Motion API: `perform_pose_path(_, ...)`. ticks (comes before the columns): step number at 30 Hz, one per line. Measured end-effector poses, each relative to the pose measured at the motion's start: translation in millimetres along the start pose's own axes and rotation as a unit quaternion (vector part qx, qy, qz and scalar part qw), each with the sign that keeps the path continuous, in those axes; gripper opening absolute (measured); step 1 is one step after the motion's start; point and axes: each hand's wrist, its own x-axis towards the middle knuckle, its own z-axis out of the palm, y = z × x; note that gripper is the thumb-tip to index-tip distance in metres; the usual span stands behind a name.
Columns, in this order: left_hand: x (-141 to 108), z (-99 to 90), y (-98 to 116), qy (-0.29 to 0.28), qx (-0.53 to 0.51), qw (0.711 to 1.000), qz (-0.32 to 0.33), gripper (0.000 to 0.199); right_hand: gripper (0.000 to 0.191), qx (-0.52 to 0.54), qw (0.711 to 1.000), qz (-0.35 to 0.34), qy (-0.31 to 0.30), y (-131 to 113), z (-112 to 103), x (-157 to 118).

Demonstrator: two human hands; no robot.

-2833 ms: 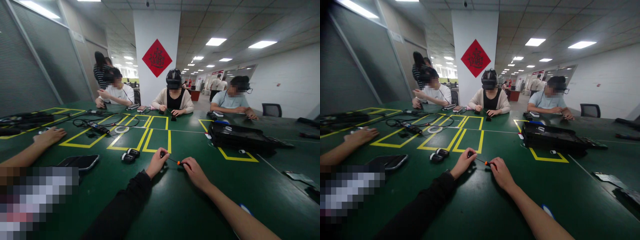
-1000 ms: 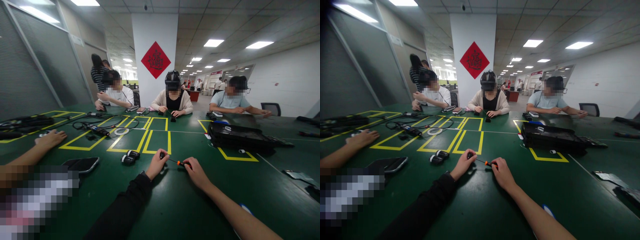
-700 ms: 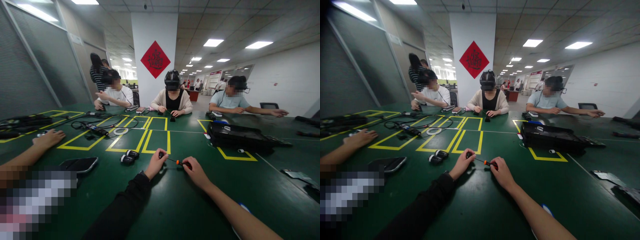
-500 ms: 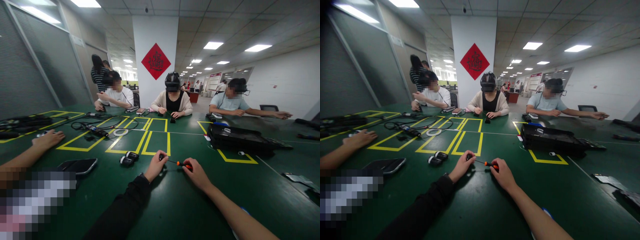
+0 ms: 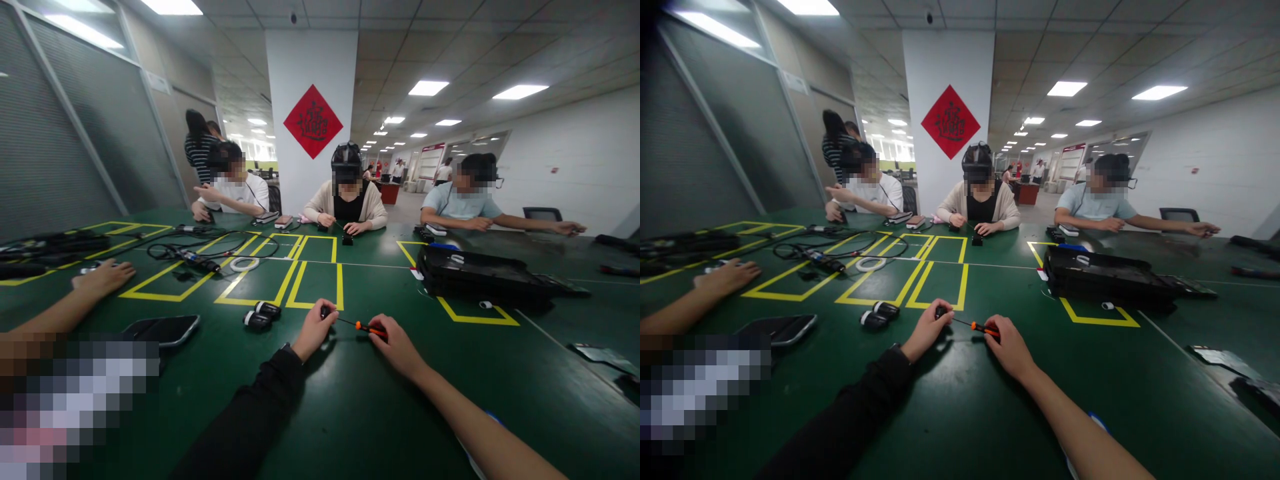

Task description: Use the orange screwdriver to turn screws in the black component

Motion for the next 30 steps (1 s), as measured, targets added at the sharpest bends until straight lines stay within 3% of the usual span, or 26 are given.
perform_pose_path(30,-0.1,-1.3,0.0,-0.001,0.004,1.0,-0.009,0.012,0.018,-0.039,0.999,-0.02,0.009,2.0,0.2,1.2)
